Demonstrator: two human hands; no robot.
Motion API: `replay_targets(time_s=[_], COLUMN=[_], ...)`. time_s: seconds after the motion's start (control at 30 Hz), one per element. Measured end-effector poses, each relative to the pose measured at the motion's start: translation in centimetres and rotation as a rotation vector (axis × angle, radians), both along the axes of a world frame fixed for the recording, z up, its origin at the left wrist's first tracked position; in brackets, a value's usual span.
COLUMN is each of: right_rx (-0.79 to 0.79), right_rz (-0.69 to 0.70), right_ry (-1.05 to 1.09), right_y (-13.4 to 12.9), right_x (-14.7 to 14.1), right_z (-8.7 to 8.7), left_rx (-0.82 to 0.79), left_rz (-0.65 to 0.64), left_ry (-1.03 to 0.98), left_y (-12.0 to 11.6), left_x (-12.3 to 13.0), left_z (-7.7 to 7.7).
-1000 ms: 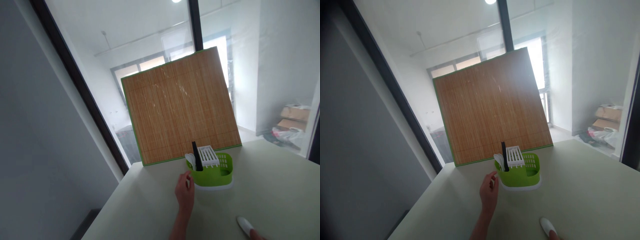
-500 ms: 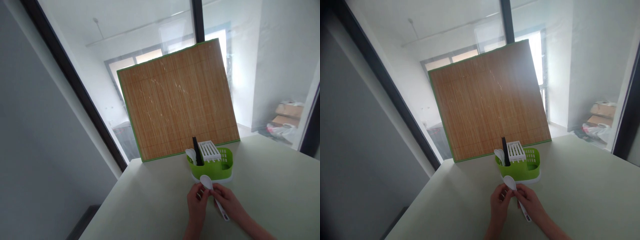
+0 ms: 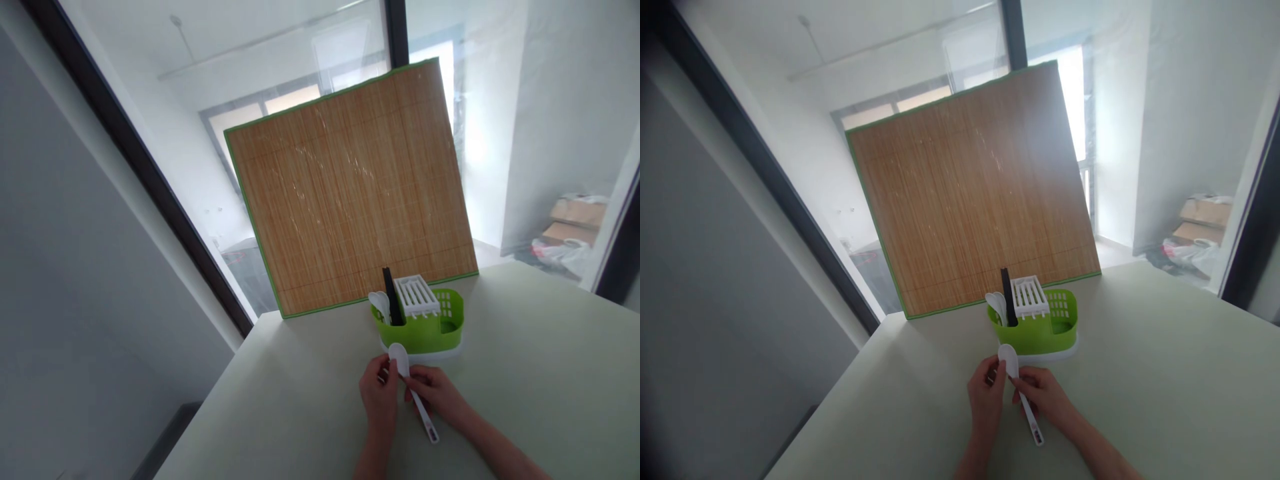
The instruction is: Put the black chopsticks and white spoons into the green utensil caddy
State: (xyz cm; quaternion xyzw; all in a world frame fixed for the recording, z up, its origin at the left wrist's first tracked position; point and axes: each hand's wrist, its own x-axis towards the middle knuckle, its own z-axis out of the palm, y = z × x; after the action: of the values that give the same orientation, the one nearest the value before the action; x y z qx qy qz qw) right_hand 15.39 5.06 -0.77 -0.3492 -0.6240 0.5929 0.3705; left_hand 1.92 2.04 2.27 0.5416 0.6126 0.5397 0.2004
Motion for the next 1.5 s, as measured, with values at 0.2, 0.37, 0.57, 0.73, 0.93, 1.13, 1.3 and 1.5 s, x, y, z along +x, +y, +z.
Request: replay_targets(time_s=[0.2, 0.37, 0.57, 0.73, 0.93, 1.13, 1.3, 1.5], right_rx=[0.049, 0.166, 0.29, 0.359, 0.395, 0.399, 0.397, 0.381], right_rz=[-0.008, -0.081, -0.12, -0.065, -0.048, -0.054, -0.05, -0.037], right_ry=[0.018, -0.019, -0.135, -0.242, -0.297, -0.315, -0.319, -0.307], right_y=[0.0, -0.3, -0.9, -1.5, -2.1, -2.0, -1.9, -2.0], right_x=[-0.3, -0.5, -0.7, -1.1, -1.3, -1.4, -1.4, -1.5], right_z=[-0.3, -0.3, -0.6, -1.0, -0.7, -0.4, -0.7, -0.8], left_rx=[-0.005, 0.182, 0.495, 0.49, 0.351, 0.197, 0.052, 0.029], left_rz=[0.035, 0.093, 0.321, 0.277, 0.279, 0.201, 0.153, 0.245], left_ry=[0.154, 0.191, 0.134, 0.195, 0.248, 0.282, 0.392, 0.515], left_y=[0.0, 1.0, 5.3, 8.7, 10.3, 11.0, 11.2, 10.8], left_x=[-0.3, -1.9, -4.2, -4.3, -4.1, -3.6, -3.3, -3.1], left_z=[2.4, 7.7, 14.9, 14.4, 10.2, 8.2, 7.4, 7.5])
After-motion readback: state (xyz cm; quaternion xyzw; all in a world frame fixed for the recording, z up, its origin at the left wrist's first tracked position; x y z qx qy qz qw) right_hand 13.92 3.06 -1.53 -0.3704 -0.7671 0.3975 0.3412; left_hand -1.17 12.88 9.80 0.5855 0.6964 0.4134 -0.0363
